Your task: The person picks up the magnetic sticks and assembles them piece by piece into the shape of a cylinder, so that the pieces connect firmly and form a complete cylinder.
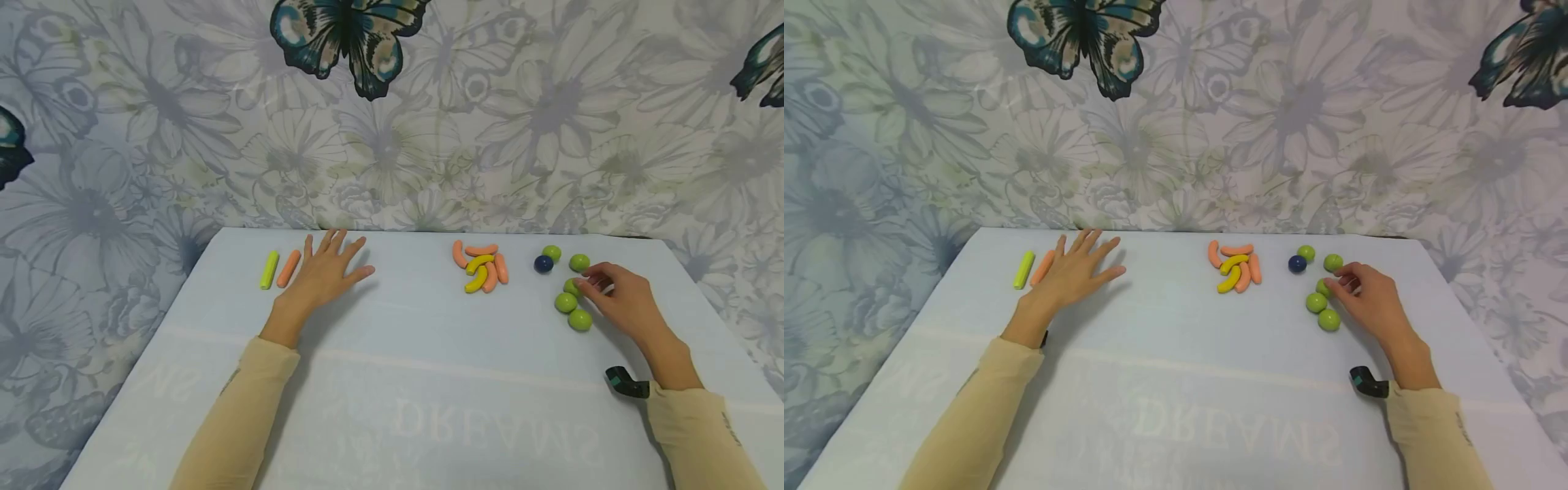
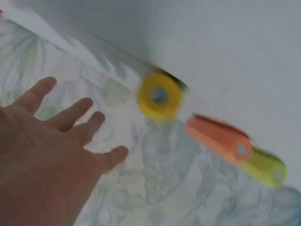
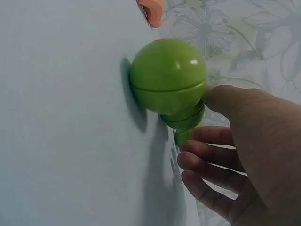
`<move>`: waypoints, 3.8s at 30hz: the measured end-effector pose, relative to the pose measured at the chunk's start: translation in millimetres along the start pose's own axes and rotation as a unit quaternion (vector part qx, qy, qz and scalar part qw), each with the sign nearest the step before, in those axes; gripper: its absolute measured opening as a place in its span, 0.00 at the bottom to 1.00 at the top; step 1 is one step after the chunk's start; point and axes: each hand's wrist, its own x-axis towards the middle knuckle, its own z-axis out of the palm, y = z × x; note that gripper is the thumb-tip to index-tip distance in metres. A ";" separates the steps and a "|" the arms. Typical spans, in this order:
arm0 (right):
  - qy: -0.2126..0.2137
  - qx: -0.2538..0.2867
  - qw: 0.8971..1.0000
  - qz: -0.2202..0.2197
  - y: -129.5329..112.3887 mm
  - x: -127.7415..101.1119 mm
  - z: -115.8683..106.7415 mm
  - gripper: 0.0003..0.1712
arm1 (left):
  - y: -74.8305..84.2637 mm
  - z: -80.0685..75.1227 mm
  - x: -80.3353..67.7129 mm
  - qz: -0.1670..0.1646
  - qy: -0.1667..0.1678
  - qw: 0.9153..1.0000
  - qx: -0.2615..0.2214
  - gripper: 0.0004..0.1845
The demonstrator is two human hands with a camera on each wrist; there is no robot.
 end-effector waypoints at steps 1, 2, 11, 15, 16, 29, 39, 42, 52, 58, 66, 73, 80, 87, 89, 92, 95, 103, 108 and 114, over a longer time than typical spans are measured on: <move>-0.004 0.000 1.000 0.003 -0.3 0.1 0.5 0.20 | 3.0 -0.5 2.3 0.002 -0.002 1.000 -0.001 0.41; -0.009 0.001 1.000 0.007 -0.7 0.0 1.0 0.20 | 6.8 -1.4 5.1 0.005 -0.004 1.000 -0.004 0.41; -0.031 0.011 0.999 0.007 -1.2 -3.6 3.1 0.21 | 62.7 3.5 44.0 0.056 -0.047 0.997 -0.023 0.37; -0.028 0.013 1.000 -0.004 -1.9 -2.0 3.0 0.21 | 87.8 13.7 57.6 0.069 -0.066 0.995 -0.025 0.35; -0.027 0.013 1.000 -0.005 -1.4 -1.5 2.3 0.20 | 93.9 16.1 62.1 0.074 -0.072 0.994 -0.022 0.34; -0.018 0.024 0.999 -0.015 -1.3 -0.7 3.0 0.17 | 126.9 33.6 81.2 0.123 -0.077 0.989 -0.022 0.27; -0.017 0.024 0.999 -0.013 -1.7 -3.2 5.5 0.16 | 139.6 43.0 80.5 0.137 -0.045 0.989 -0.033 0.15; -0.014 0.025 0.999 -0.017 -1.9 -2.4 4.5 0.16 | 136.7 40.6 79.3 0.124 -0.023 0.991 -0.037 0.11; -0.019 0.033 0.999 -0.006 -4.5 6.1 7.9 0.18 | 104.7 20.0 69.1 0.083 -0.011 0.995 -0.061 0.17; 0.007 0.025 1.000 -0.014 -4.1 3.1 6.1 0.17 | 87.2 16.8 68.2 0.087 -0.032 0.991 -0.094 0.09; 0.059 0.037 0.998 -0.007 -12.3 7.9 4.2 0.15 | 63.5 6.3 73.1 0.086 -0.024 0.985 -0.146 0.06; 0.060 0.047 0.997 -0.010 -22.7 7.5 6.1 0.15 | 56.5 6.0 72.9 0.098 -0.037 0.983 -0.153 0.08; 0.054 0.056 0.997 -0.031 -38.9 5.2 8.4 0.14 | 58.3 8.0 74.4 0.107 -0.039 0.984 -0.137 0.04; 0.025 0.070 0.994 -0.079 -68.2 14.5 19.8 0.15 | 58.3 7.9 72.4 0.113 -0.035 0.982 -0.144 0.01; 0.015 0.078 0.993 -0.090 -76.9 18.8 24.5 0.16 | 59.0 8.6 71.5 0.111 -0.033 0.984 -0.134 0.03; -0.001 0.094 0.990 -0.101 -91.1 27.2 33.2 0.16 | 61.1 9.6 70.4 0.104 -0.030 0.987 -0.116 0.06; -0.020 0.108 0.988 -0.104 -107.5 37.0 42.9 0.17 | 62.5 10.8 70.3 0.093 -0.026 0.989 -0.109 0.08; -0.053 0.152 0.982 -0.099 -151.6 64.0 72.9 0.15 | 62.2 17.8 71.7 0.069 -0.015 0.988 -0.137 0.18; -0.067 0.156 0.981 -0.096 -175.7 77.6 94.5 0.13 | 62.6 21.1 72.6 0.062 -0.003 0.989 -0.135 0.18; -0.091 0.139 0.980 -0.113 -185.9 78.0 114.1 0.13 | 64.8 24.8 72.0 0.054 -0.011 0.990 -0.128 0.20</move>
